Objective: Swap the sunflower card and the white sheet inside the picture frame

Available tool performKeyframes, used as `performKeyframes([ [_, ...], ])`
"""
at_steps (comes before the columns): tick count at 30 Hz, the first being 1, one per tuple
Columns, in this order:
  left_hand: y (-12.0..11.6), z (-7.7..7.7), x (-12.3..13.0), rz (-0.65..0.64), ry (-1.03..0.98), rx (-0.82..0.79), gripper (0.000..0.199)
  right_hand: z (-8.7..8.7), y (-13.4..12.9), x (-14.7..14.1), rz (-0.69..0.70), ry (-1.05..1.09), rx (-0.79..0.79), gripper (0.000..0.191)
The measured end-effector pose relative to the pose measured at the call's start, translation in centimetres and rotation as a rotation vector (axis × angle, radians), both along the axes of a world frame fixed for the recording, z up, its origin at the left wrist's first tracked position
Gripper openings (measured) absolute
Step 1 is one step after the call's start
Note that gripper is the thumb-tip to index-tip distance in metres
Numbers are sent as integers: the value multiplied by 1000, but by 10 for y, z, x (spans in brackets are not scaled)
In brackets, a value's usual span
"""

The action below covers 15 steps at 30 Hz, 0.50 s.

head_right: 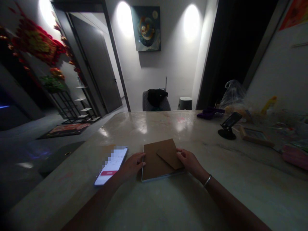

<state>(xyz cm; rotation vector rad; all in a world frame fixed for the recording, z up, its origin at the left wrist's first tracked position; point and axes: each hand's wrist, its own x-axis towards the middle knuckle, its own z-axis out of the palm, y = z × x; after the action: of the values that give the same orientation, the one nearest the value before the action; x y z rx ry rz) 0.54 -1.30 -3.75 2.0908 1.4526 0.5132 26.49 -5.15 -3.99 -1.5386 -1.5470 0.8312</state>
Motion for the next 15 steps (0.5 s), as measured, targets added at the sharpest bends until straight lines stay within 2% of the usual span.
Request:
performKeyframes([
  [4,-2,3,0,-14,23,10,46,0,1,4,23,-5,32,41],
  [11,-5,8,0,-32,83,-15,51,0,-1,10,111,90,-148,45],
  [15,-7,9,-2,-60,109,-32,57,2,-3,11,152,146,-184,50],
])
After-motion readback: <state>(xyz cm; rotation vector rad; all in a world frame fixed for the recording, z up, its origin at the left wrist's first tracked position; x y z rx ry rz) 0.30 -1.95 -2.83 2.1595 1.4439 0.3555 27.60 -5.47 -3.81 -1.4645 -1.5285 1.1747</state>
